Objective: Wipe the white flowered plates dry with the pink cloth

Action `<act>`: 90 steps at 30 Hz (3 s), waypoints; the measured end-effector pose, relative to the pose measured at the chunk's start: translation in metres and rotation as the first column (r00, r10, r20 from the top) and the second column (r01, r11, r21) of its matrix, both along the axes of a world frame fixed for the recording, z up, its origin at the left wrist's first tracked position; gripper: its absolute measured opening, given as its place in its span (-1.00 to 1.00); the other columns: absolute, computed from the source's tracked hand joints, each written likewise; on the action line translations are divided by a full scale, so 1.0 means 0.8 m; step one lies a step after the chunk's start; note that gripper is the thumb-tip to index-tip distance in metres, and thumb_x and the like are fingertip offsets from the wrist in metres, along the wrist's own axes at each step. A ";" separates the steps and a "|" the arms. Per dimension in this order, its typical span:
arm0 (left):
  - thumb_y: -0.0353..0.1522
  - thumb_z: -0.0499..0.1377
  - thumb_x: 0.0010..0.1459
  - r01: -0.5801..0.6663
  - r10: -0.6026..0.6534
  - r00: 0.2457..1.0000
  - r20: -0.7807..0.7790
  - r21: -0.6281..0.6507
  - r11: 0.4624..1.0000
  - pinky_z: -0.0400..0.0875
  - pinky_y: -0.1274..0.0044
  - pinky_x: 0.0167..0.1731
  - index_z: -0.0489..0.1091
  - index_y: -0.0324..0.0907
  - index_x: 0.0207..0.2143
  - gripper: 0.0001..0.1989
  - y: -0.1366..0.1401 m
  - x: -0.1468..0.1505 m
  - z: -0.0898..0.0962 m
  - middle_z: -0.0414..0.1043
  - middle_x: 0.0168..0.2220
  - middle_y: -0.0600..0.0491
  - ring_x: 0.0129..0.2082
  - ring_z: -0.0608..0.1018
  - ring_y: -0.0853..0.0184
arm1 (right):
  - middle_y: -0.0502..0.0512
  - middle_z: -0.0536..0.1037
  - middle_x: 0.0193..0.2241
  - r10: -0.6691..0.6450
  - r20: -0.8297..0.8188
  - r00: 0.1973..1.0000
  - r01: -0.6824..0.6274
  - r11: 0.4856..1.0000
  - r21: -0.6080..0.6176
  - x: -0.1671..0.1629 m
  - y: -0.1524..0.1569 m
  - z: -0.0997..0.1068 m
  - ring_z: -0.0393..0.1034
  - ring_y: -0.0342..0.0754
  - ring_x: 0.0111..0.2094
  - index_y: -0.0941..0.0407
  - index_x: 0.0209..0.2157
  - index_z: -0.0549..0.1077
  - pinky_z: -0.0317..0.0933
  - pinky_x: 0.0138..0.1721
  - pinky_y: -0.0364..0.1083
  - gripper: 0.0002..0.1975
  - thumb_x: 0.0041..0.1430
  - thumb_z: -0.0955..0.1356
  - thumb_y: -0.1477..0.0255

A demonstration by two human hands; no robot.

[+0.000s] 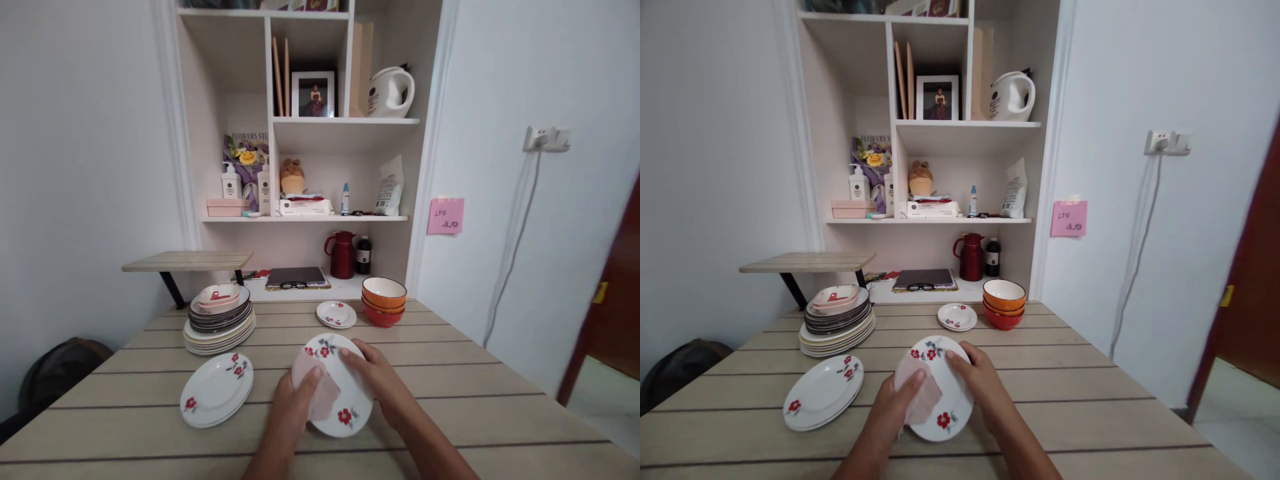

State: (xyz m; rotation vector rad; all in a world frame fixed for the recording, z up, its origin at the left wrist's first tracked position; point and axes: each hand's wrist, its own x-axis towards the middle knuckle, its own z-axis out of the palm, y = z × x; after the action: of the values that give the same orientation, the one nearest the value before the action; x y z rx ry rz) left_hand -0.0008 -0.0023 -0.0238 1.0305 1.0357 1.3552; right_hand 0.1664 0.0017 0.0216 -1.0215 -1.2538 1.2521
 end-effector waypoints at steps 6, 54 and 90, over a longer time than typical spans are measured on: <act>0.07 0.36 -0.31 0.021 -0.021 0.999 -0.042 0.001 1.000 0.48 0.47 -0.47 0.54 -0.41 -0.26 -0.26 0.000 -0.001 -0.001 0.61 -0.35 -0.24 -0.40 0.63 0.07 | 0.14 0.61 -0.44 0.115 -0.020 0.993 -0.116 0.992 -0.054 -0.001 -0.008 0.003 0.50 0.03 -0.43 0.21 -0.23 0.50 0.30 -0.43 -0.10 -0.58 -0.03 0.45 0.16; 0.07 0.35 -0.26 -0.047 0.046 0.999 -0.023 -0.060 0.997 0.48 0.49 -0.49 0.54 -0.40 -0.31 -0.31 0.013 -0.017 -0.001 0.60 -0.42 -0.20 -0.43 0.62 0.12 | 0.13 0.59 -0.55 0.057 -0.076 0.995 -0.059 0.998 -0.023 -0.021 -0.005 -0.015 0.42 -0.04 -0.58 0.24 -0.40 0.54 0.20 -0.54 -0.15 -0.62 -0.08 0.46 0.18; -0.10 0.34 -0.13 -0.070 0.140 0.911 -0.388 0.188 0.980 0.40 0.55 -0.48 0.58 -0.33 -0.44 -0.58 -0.006 -0.016 0.020 0.58 -0.49 -0.08 -0.47 0.56 0.20 | 0.03 0.52 -0.57 0.196 -0.162 0.967 -0.190 0.980 0.056 -0.015 -0.016 0.002 0.30 -0.14 -0.56 0.20 -0.35 0.55 0.13 -0.49 -0.19 -0.65 -0.07 0.48 0.20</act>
State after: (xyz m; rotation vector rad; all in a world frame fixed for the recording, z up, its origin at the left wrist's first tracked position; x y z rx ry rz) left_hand -0.0137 -0.0069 -0.0078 1.4404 1.3087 1.3680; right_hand 0.1545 -0.0114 0.0236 -0.7625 -1.2649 1.4254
